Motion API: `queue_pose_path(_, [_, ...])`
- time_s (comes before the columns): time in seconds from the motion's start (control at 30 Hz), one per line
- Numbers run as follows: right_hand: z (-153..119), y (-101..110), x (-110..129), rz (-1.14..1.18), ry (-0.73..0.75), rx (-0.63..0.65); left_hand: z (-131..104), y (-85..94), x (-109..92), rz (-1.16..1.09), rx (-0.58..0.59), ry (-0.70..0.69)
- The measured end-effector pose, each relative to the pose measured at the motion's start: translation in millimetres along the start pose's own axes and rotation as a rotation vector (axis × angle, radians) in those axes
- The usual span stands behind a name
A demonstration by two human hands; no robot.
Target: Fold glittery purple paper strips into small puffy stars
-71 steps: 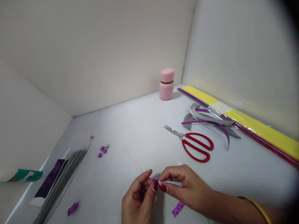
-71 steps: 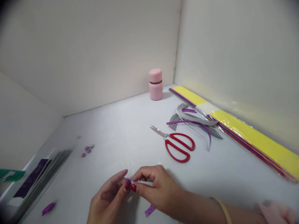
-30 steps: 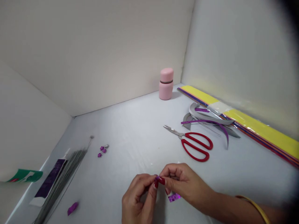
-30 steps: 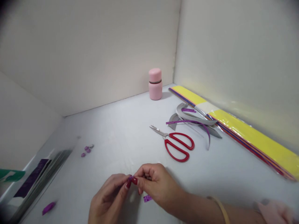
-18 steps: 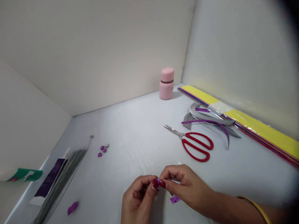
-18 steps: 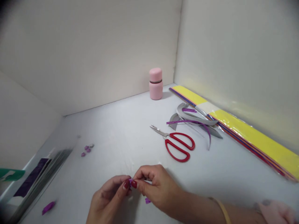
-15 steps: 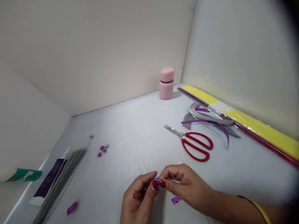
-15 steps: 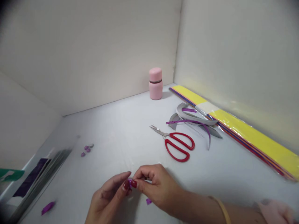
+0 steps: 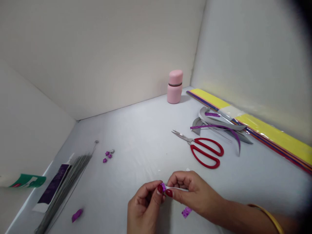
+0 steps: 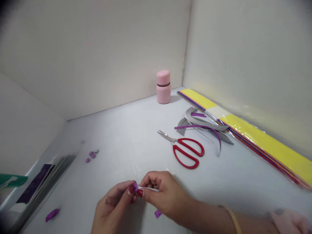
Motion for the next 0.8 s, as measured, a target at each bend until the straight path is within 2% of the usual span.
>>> queue_pose_path(0.17, [0.1,0.3,-1.7,-0.017,-0.033,0.011,-0.6,-2.8,-0.1,-0.005,0.036,0.016])
queue_pose_path(0.53, [1.4,5.7,-3.6,-0.067,-0.047,-0.028,-0.9,-2.4,-1.2,0.026,0.017,-0.032])
queue_pose_path(0.67, [0.6,6.5,-5.7,-0.058,-0.051,-0.05,-4.9,0.6,-8.6,0.109,-0.026,-0.185])
queue_pose_path(0.8, [-1.3,3.8,-5.9,0.004,-0.038,-0.052,-18.0,0.6,-25.9,0.227,-0.089,-0.472])
Point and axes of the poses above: each hand's wrist, its own z-axis towards the middle knuckle, its own y-axis out of the back of the hand, x = y × z, the point moved 10 cm from there along z, towards the middle knuckle, and after that the axes turned 9 degrees about y, right-handed, at the moved point
